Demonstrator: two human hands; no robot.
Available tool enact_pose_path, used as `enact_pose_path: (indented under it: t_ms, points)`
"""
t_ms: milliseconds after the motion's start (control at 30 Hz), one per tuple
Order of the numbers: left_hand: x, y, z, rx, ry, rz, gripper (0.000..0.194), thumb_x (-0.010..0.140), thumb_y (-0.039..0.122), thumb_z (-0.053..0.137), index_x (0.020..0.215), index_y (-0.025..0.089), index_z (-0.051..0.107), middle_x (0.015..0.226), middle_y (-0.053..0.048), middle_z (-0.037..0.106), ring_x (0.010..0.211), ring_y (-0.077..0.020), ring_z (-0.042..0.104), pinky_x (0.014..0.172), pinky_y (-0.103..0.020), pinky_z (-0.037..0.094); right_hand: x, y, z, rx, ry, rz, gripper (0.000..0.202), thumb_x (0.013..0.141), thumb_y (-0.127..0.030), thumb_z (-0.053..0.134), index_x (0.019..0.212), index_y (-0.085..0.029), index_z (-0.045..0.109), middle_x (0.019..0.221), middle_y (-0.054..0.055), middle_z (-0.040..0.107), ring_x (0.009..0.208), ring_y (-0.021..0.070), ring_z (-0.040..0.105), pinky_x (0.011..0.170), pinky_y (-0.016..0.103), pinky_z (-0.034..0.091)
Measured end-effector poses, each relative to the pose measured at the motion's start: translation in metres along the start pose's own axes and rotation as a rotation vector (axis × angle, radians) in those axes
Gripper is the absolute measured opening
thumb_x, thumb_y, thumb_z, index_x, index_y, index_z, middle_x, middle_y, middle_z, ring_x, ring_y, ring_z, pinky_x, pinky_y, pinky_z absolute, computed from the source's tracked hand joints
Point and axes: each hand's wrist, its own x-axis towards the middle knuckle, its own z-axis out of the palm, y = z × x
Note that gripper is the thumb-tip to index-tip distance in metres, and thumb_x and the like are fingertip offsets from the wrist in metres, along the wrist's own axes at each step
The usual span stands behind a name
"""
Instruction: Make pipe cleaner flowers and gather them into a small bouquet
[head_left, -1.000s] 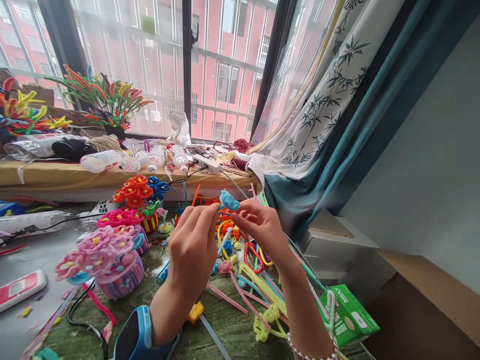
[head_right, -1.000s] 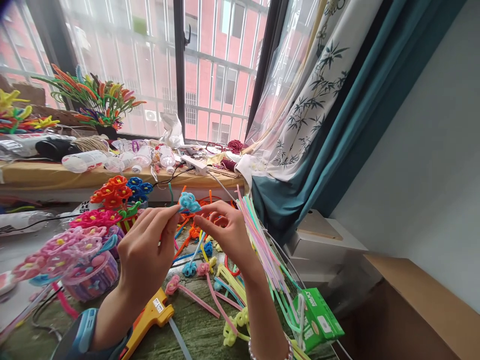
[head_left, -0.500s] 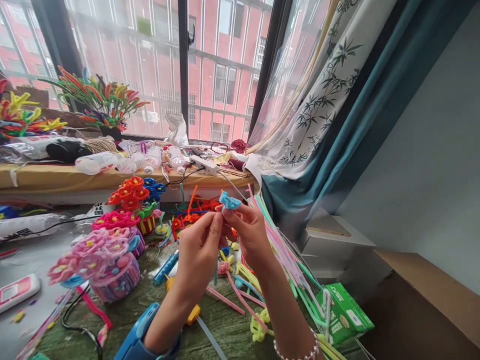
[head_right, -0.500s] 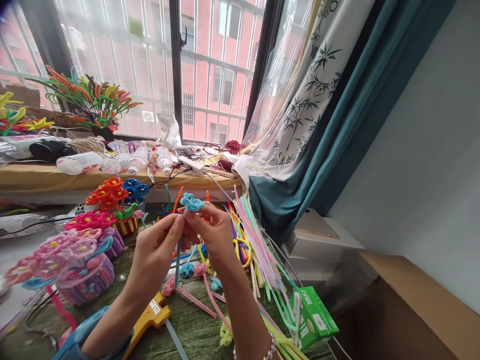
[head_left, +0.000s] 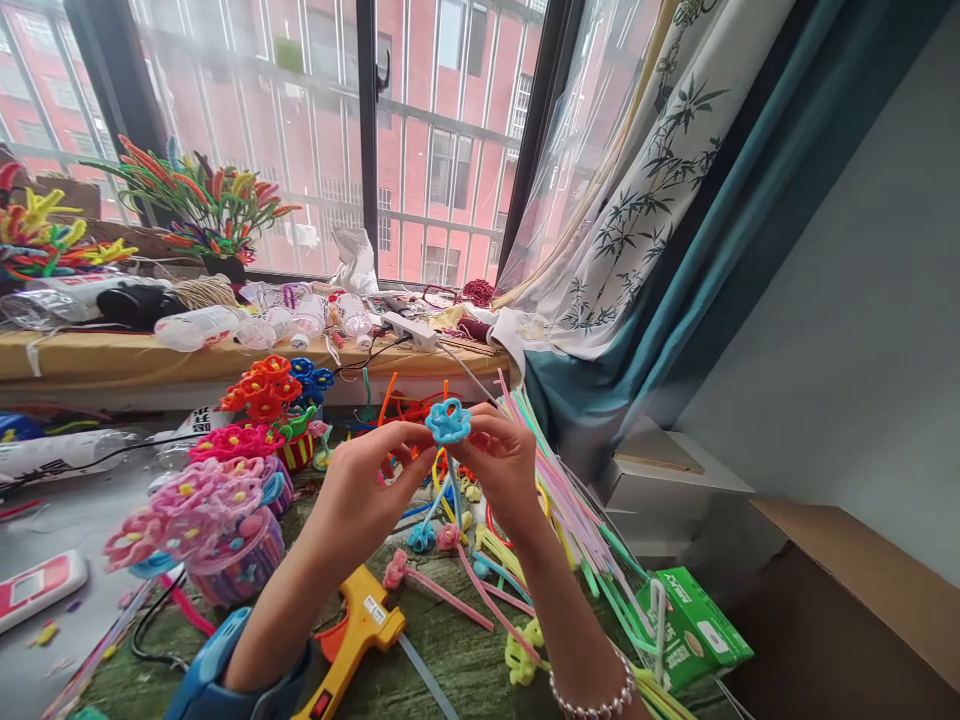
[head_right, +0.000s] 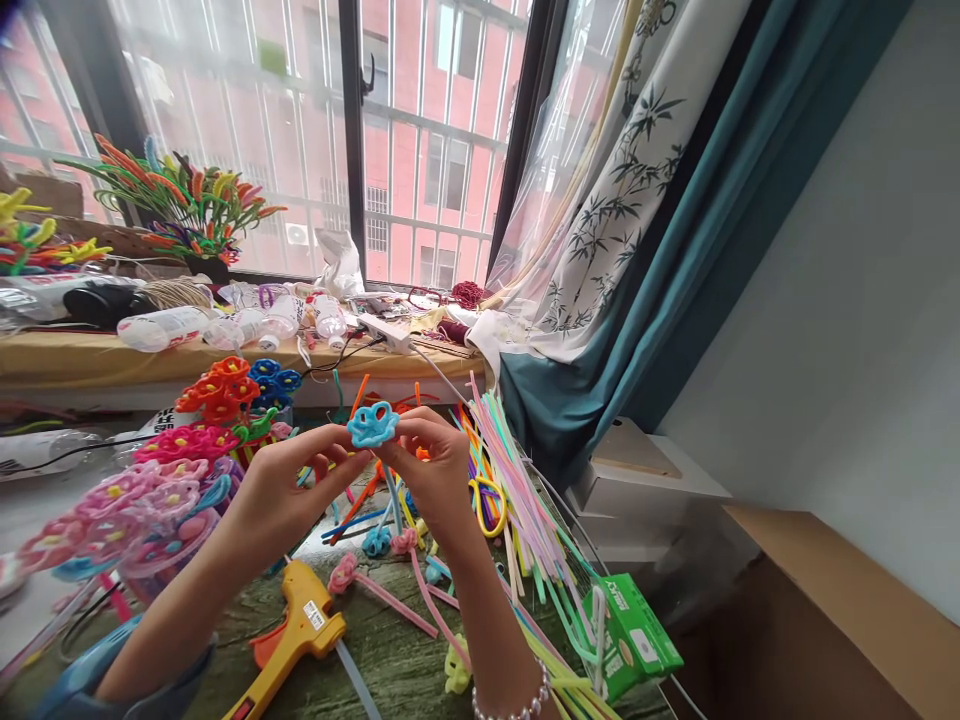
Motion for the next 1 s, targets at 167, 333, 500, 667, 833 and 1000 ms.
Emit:
enact_pose_path:
  t_ms: [167,333,500,667,833,1000]
  points:
    - [0.0,-0.006,-0.004,0.016,-0.092,0.014,0.015,0.08,0.03,0.06,0.075,0.021,0.07,0.062,0.003,0.067,0.052,-0.0108,0.054,0.048,-0.02,0.041,-0.004,-0.003,0.004,-0.04,-0.04,-0.049,0.012,0.073,-0.035,0.08,0.071,-0.024,0.076,0.075,0.002,0.066,0.068,0.0155,0.056,0.06,0.029,0.044]
    - [-0.001,-0.006,-0.016,0.027,-0.067,-0.021,0.018,0.078,0.031,0.058,0.081,0.02,0.072,0.06,0.003,0.067,0.049,-0.0106,0.054,0.048,-0.02,0.042,-0.006,-0.007,0.004,-0.053,-0.061,-0.098,0.01,0.073,-0.033,0.081,0.07,-0.025,0.077,0.075,0.003,0.068,0.069,0.016,0.059,0.06,0.029,0.046]
    - [-0.004,0.002,-0.029,0.01,-0.046,-0.065,0.022,0.081,0.036,0.058,0.085,0.019,0.071,0.062,0.001,0.068,0.054,-0.0127,0.06,0.051,-0.022,0.046,-0.007,-0.01,0.005,-0.021,-0.07,-0.203,0.004,0.074,-0.025,0.08,0.072,-0.023,0.077,0.073,0.002,0.068,0.067,0.0146,0.06,0.059,0.027,0.046]
    - [-0.021,0.019,-0.038,0.058,0.172,0.032,0.013,0.087,0.032,0.057,0.089,0.023,0.067,0.074,0.004,0.069,0.06,-0.0102,0.06,0.059,-0.023,0.047,-0.011,-0.014,0.012,-0.077,-0.07,-0.262,0.005,0.078,-0.024,0.077,0.074,-0.022,0.077,0.073,0.003,0.068,0.068,0.0144,0.061,0.061,0.027,0.048]
    - [-0.043,0.034,-0.043,0.313,0.364,0.139,0.006,0.089,0.029,0.061,0.091,0.024,0.064,0.085,0.004,0.063,0.066,-0.0088,0.053,0.066,-0.025,0.043,-0.014,-0.014,0.021,-0.119,-0.095,-0.285,0.013,0.081,-0.031,0.074,0.073,-0.021,0.077,0.073,0.004,0.068,0.067,0.015,0.062,0.061,0.028,0.049]
    - [-0.053,0.024,-0.044,0.213,0.249,-0.056,0.02,0.086,0.042,0.063,0.097,0.026,0.067,0.075,0.005,0.063,0.059,-0.0094,0.054,0.057,-0.025,0.045,-0.017,-0.016,0.027,-0.122,-0.214,-0.257,0.016,0.083,-0.035,0.072,0.076,-0.021,0.077,0.076,0.006,0.07,0.07,0.0156,0.063,0.059,0.027,0.047]
